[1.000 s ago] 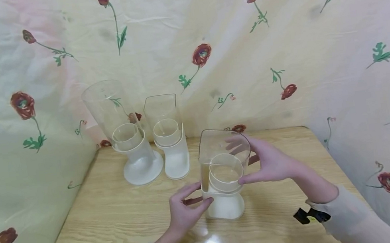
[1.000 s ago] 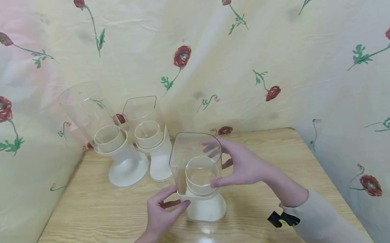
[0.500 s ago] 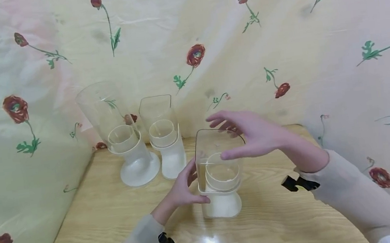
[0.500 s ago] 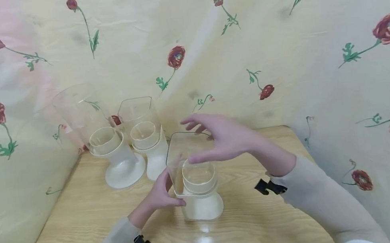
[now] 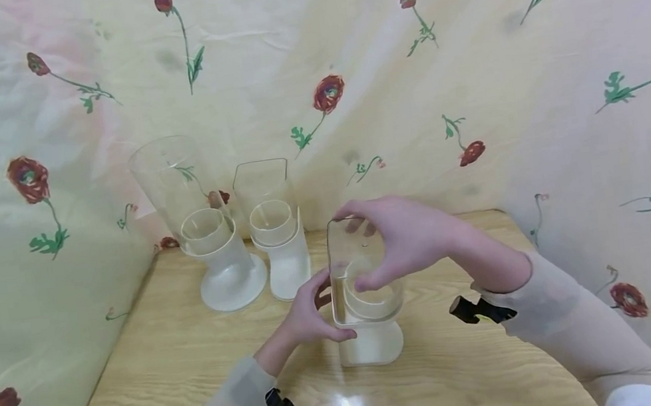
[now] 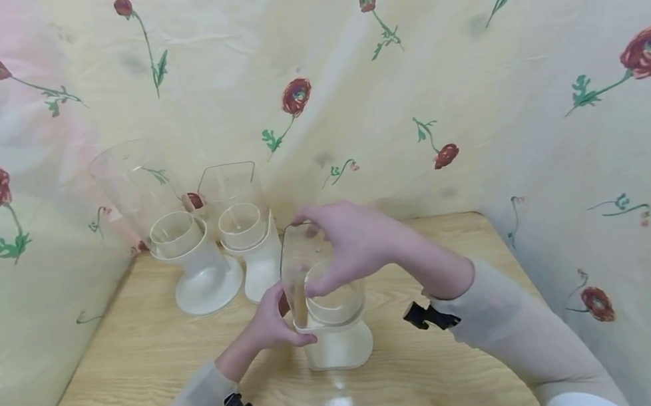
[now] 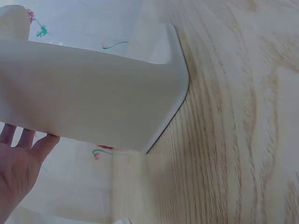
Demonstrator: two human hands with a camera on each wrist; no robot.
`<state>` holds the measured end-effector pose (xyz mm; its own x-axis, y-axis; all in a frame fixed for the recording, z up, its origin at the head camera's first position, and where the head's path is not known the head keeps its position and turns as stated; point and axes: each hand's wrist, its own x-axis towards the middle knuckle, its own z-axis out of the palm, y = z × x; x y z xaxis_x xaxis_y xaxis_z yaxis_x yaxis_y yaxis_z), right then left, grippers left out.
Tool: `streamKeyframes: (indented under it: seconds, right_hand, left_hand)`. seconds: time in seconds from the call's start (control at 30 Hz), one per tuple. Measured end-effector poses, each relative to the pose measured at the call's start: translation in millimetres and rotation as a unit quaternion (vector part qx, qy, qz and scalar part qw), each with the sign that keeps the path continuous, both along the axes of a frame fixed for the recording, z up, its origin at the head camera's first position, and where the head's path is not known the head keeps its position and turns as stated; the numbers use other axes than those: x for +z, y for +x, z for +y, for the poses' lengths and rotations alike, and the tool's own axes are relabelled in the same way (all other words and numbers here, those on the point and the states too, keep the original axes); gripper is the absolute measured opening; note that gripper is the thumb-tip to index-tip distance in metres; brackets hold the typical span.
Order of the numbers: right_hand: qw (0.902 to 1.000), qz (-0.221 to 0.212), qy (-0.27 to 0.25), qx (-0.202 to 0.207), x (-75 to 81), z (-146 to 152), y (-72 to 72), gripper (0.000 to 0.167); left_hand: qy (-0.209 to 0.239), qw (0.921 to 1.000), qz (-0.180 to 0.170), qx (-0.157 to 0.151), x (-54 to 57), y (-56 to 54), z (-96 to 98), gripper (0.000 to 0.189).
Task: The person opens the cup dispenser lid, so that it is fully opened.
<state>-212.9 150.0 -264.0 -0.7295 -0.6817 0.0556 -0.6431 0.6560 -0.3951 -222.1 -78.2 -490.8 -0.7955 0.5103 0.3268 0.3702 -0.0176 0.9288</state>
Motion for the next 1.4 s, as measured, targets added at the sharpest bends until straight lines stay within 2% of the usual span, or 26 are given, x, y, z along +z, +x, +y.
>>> streamKeyframes:
  seconds: [0.27,0.57,0.73,1.07,1.23,1.4]
  right_hand:
    - [0.9968,0.073,0.029,0.016,-1.6,-4.2,3.6,0.102]
    - [0.9983,0.044,0.019,0.032,1.8,-3.5,-3.2,0.096]
    - [0.9984,0.039,0.014,0.037,2.7,-1.8,-3.5,0.096]
    - [0.9978,0.063,0.021,0.002,4.3,-3.5,6.9,0.101]
    - [0.9943,0.098,0.041,-0.002,4.3,-5.4,12.5,0.105]
    - [0.9927,0.109,0.051,-0.007,4.5,-6.8,13.2,0.098]
  left_hand:
    - [0.003,0.9997,0.002,0.022,-1.8,3.1,-1.6,0.106]
    - [0.044,0.9988,0.020,0.003,-2.9,3.4,0.3,0.106]
    - [0.046,0.9985,0.027,0.008,-4.3,4.6,1.0,0.105]
    - [0.017,0.9994,0.007,0.028,-3.1,4.8,1.1,0.109]
    - [0.016,0.9993,0.003,0.035,-0.9,6.5,1.4,0.109]
    - [0.022,0.9993,-0.001,0.031,-1.3,8.1,0.6,0.109]
